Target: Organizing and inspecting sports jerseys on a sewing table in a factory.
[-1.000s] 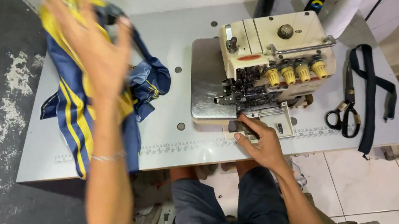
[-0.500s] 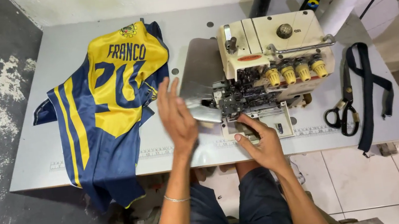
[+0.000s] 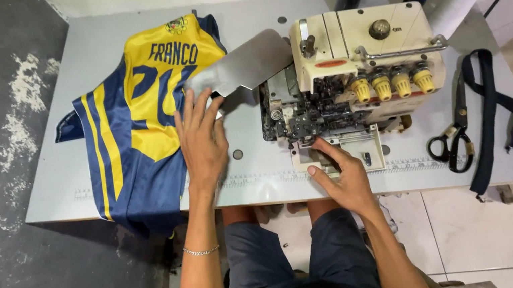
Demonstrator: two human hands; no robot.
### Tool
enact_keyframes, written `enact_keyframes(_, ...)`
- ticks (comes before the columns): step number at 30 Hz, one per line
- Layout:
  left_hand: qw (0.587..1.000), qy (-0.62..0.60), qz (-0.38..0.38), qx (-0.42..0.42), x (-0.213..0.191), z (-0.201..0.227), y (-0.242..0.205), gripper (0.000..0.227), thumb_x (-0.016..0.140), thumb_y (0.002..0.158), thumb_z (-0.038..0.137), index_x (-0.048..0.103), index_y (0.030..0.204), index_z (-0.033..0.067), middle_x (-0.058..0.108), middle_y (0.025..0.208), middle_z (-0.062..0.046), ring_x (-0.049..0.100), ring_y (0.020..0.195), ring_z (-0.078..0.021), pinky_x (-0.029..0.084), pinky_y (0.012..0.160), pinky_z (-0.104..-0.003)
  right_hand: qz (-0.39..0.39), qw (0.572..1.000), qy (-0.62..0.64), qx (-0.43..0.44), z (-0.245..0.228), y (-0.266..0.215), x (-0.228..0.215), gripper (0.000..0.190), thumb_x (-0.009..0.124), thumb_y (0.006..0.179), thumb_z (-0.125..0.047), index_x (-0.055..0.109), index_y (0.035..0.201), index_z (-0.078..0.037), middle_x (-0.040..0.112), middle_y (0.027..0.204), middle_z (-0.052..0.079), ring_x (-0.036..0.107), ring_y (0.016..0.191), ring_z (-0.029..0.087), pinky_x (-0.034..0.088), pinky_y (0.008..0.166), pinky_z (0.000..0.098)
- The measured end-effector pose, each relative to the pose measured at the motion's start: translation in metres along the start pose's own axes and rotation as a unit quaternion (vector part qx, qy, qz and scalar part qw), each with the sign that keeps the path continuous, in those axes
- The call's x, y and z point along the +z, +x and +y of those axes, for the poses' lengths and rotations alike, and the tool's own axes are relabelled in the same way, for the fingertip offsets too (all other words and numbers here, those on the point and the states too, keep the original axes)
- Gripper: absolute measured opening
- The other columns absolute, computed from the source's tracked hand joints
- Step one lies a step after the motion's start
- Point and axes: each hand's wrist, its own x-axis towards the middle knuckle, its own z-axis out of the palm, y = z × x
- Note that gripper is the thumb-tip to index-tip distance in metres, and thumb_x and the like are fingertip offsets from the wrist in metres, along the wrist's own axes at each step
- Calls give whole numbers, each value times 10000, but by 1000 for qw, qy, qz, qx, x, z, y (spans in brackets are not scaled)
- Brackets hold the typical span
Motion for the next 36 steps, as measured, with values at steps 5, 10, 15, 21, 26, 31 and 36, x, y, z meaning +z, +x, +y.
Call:
enact_keyframes(5,995,92,-11,46,10,33,0,306,723,942,186,719,1244,134,558,1444,-150,427,1415,-384,277,1153,-609,-6,1000,6,-10,4,0,-1,616,788,880,-219,602,1401,52,709,1266,263,633,1231,450,449,1078,568)
enact_keyframes(10,985,51,-90,139,47,29,0,172,715,947,262,765,1108,296,631,1177,66,599,1115,-159,492,921,-367,7,1000,-12,-26,8,-2,0,601,792,892,-229,610,1405,26,718,1262,232,638,1233,418,461,1073,537)
enact_keyframes(15,955,137,-68,256,64,18,13,108,693,903,229,749,968,295,616,962,69,611,926,-167,430,870,-403,15,999,-5,-49,10,1,1,597,811,857,-165,622,1392,19,734,1230,223,667,1189,407,489,1037,521)
enact_keyframes(21,925,161,-97,330,57,25,24,151,638,898,174,747,935,272,616,926,63,629,817,-169,429,791,-384,37,996,-24,-76,16,-1,6,598,820,860,-177,622,1395,3,740,1224,200,681,1159,388,506,1007,511)
enact_keyframes(26,932,136,-173,289,39,41,44,105,684,852,171,770,819,220,636,820,29,633,693,-189,475,654,-334,35,998,-15,-50,11,-2,5,589,827,847,-171,639,1381,-4,752,1210,200,687,1151,398,498,1021,515)
enact_keyframes(31,932,123,-177,292,32,43,41,106,666,862,175,758,825,215,617,797,31,627,646,-186,499,589,-312,35,998,-11,-47,11,-2,5,591,828,850,-166,633,1385,-4,751,1209,204,690,1153,398,499,1022,516)
enact_keyframes(36,970,72,-171,159,33,28,14,97,494,1024,269,562,1049,204,504,822,6,655,773,-225,559,624,-371,31,999,-5,-33,8,-2,4,586,818,860,-172,633,1387,4,750,1215,209,687,1155,407,506,1019,521)
